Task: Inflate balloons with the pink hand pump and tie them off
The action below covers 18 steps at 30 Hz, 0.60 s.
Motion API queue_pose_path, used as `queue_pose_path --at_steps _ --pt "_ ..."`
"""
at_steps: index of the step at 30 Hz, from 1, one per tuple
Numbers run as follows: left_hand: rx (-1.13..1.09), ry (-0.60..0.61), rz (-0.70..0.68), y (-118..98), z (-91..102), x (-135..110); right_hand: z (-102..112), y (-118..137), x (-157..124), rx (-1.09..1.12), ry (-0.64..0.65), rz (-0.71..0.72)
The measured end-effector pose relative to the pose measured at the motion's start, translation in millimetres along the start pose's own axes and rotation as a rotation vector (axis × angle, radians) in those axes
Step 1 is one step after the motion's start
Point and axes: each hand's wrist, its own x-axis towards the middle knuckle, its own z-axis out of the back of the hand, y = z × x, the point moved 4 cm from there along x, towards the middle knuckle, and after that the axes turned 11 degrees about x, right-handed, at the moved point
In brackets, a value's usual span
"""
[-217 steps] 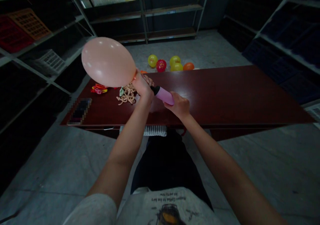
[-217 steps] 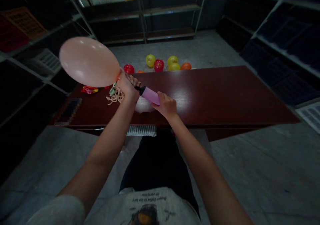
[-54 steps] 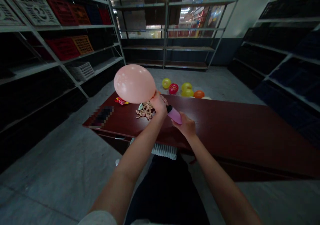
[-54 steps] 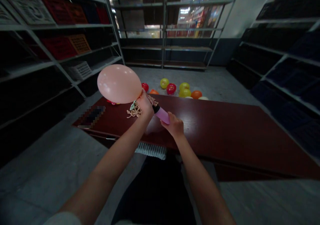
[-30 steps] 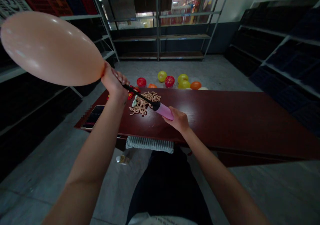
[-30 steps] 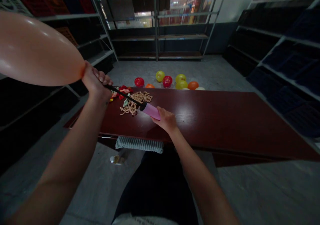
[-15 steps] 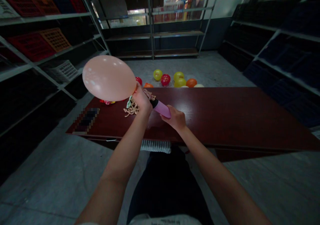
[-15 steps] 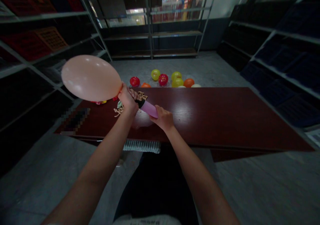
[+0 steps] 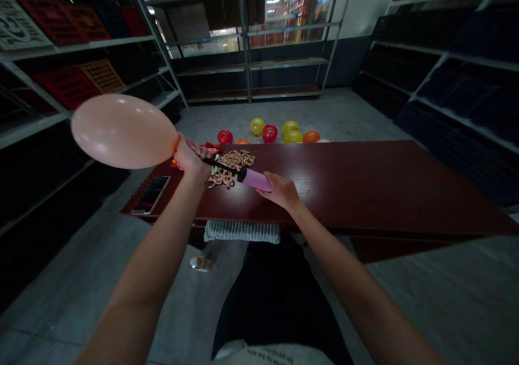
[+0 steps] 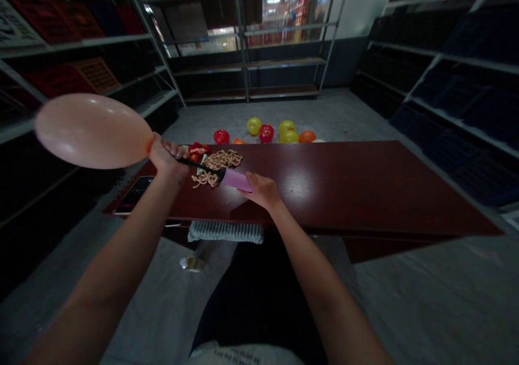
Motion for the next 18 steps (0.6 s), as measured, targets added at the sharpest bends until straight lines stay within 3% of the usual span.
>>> queue_pose_path --at_steps 4,7,13,18 --pt "-0.014 -0.036 -0.138 -37.7 -4.6 8.4 -1.2 -0.5 0.3 0.040 -0.009 -0.021" --pt "0.015 -0.037 -0.193 -43.5 -17.0 14.3 -3.0 -4.4 -0.1 0.042 -0.019 -0.069" --pt "0.081 0.005 -0.246 -15.8 -53.3 21.2 -3.1 -17.8 -1.5 0.030 -0.071 -0.170" --pt "0.120 0.090 -0.189 34.4 -75.9 14.2 -4.9 -23.1 -2.2 0.022 -0.069 -0.205"
